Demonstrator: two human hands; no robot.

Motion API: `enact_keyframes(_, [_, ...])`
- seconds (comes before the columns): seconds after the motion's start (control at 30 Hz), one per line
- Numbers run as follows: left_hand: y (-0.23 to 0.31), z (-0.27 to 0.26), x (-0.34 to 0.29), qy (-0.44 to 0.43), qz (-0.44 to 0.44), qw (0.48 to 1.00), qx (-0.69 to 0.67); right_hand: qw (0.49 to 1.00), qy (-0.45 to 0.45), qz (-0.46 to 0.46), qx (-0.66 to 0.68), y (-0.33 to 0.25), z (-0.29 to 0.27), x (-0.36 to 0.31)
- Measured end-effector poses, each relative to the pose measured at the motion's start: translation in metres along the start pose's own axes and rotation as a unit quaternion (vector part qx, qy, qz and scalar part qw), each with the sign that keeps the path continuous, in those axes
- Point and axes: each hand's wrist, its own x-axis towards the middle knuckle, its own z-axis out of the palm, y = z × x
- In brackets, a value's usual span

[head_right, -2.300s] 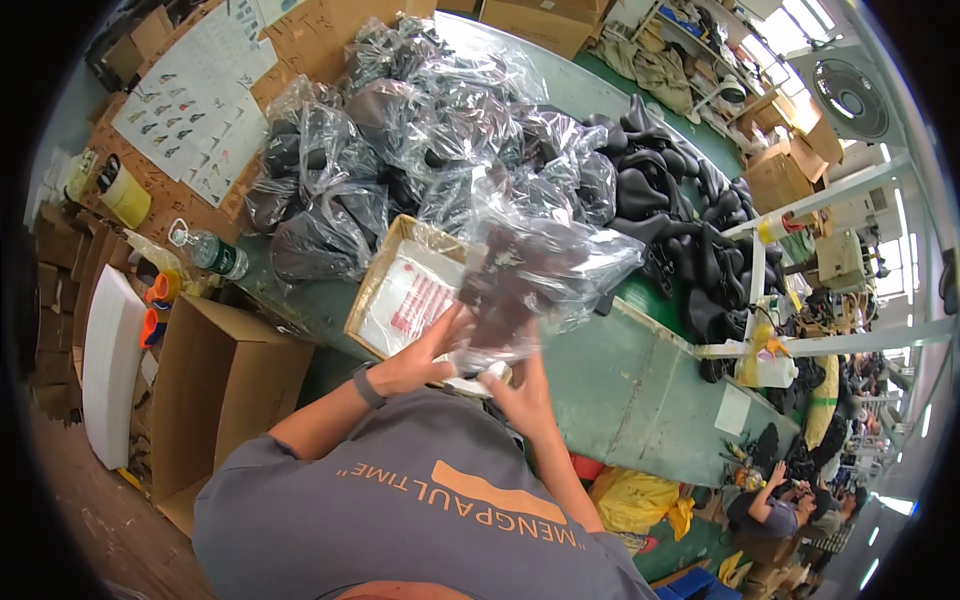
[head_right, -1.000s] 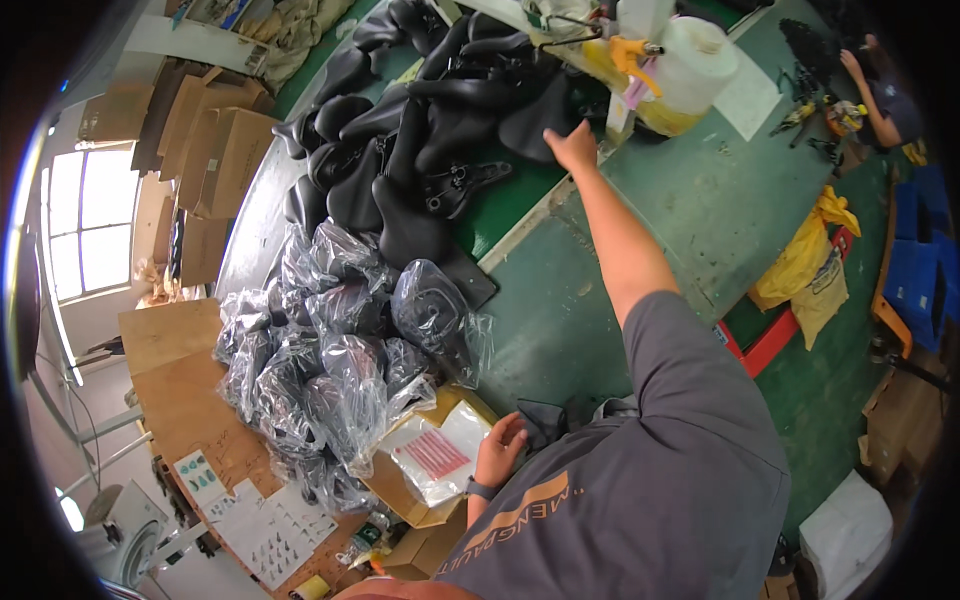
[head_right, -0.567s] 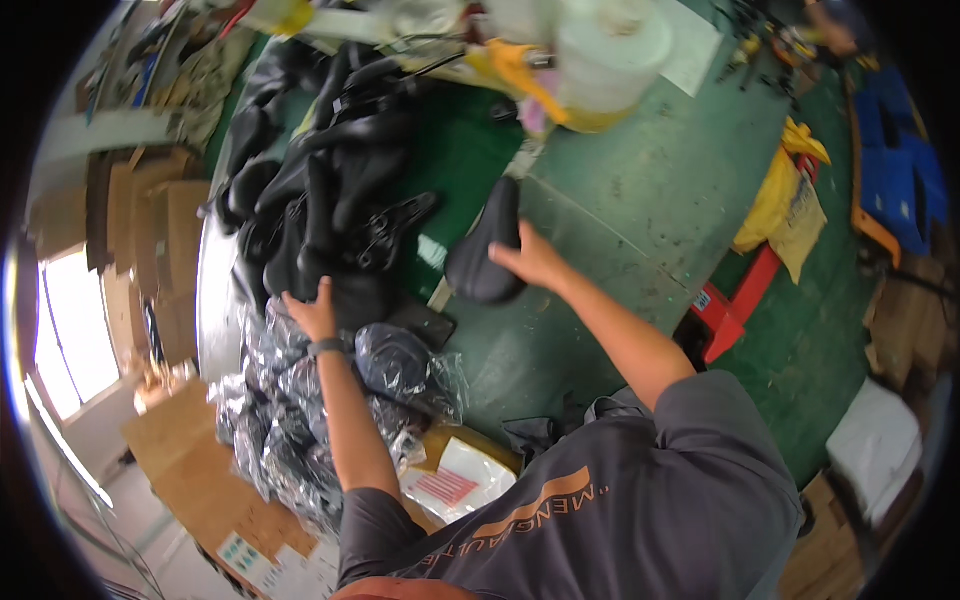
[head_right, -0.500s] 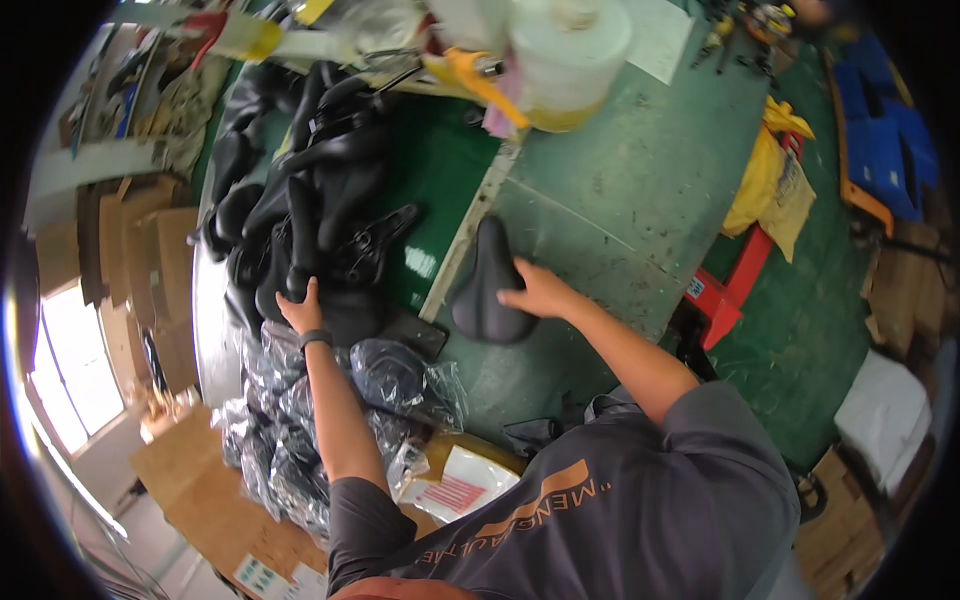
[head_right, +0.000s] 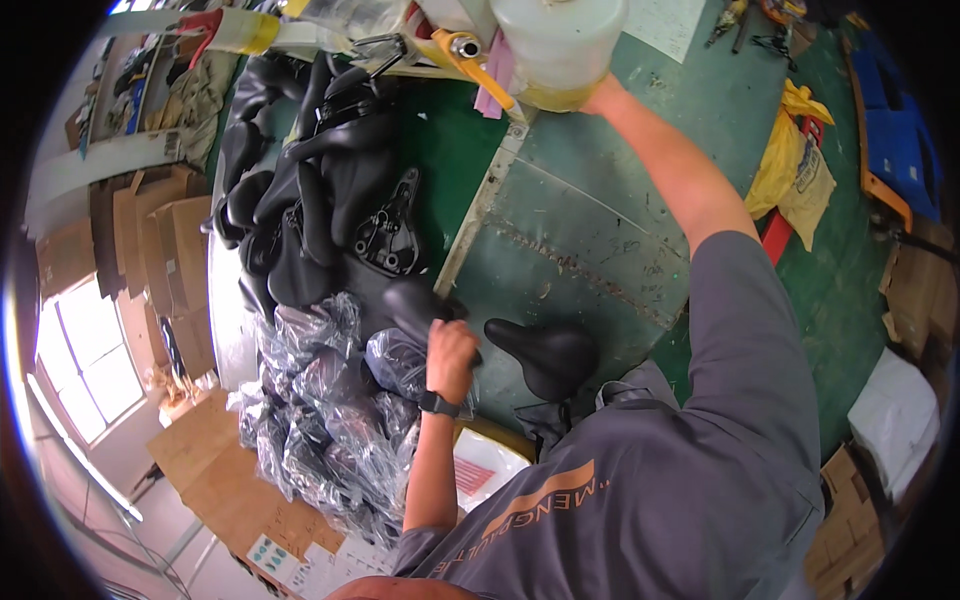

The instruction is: Inspecting and wiping down bicycle seats before putting them in plastic bags.

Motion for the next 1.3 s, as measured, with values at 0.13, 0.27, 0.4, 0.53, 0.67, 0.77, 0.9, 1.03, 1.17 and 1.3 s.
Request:
enact_keyframes(0.13, [0.036,0.01,-0.03,-0.188,0.053,0.981,0.016,0.968,-0.087,-0.03,-0.232,-0.017,0.016,0.009])
enact_keyframes(0.27, [0.045,-0.028,0.01,-0.056,-0.197,0.958,-0.2,0.929,-0.011,-0.016,-0.37,-0.099,0.019,-0.06])
enact_keyframes(0.4, [-0.071,-0.013,0.075,0.183,-0.241,0.946,0.119,0.894,0.02,0.125,-0.43,-0.154,0.026,-0.177])
enact_keyframes(0.53, [-0.161,-0.012,0.098,0.141,-0.36,0.893,0.231,0.924,-0.111,0.178,-0.319,-0.225,0.047,-0.277])
enact_keyframes(0.67, [-0.15,-0.004,0.147,0.112,-0.451,0.856,0.226,0.906,-0.302,0.209,-0.208,-0.25,0.043,-0.361])
enact_keyframes(0.77, [-0.153,-0.016,0.132,0.117,-0.366,0.881,0.274,0.873,-0.434,0.212,-0.058,-0.234,0.031,-0.373])
enact_keyframes(0.9, [-0.127,-0.062,0.111,0.008,-0.328,0.895,0.302,0.81,-0.378,0.403,0.196,-0.173,-0.009,-0.216])
enact_keyframes(1.03, [-0.066,-0.054,0.077,0.019,-0.351,0.896,0.273,0.92,0.097,0.372,0.081,-0.052,-0.013,-0.055])
enact_keyframes(1.17, [-0.032,-0.047,0.032,-0.013,-0.374,0.912,0.166,0.925,0.218,0.229,0.212,0.045,-0.029,0.013])
enact_keyframes(1.3, [-0.013,-0.081,-0.011,-0.057,-0.314,0.938,0.139,0.916,0.225,0.202,0.262,0.035,0.004,0.012])
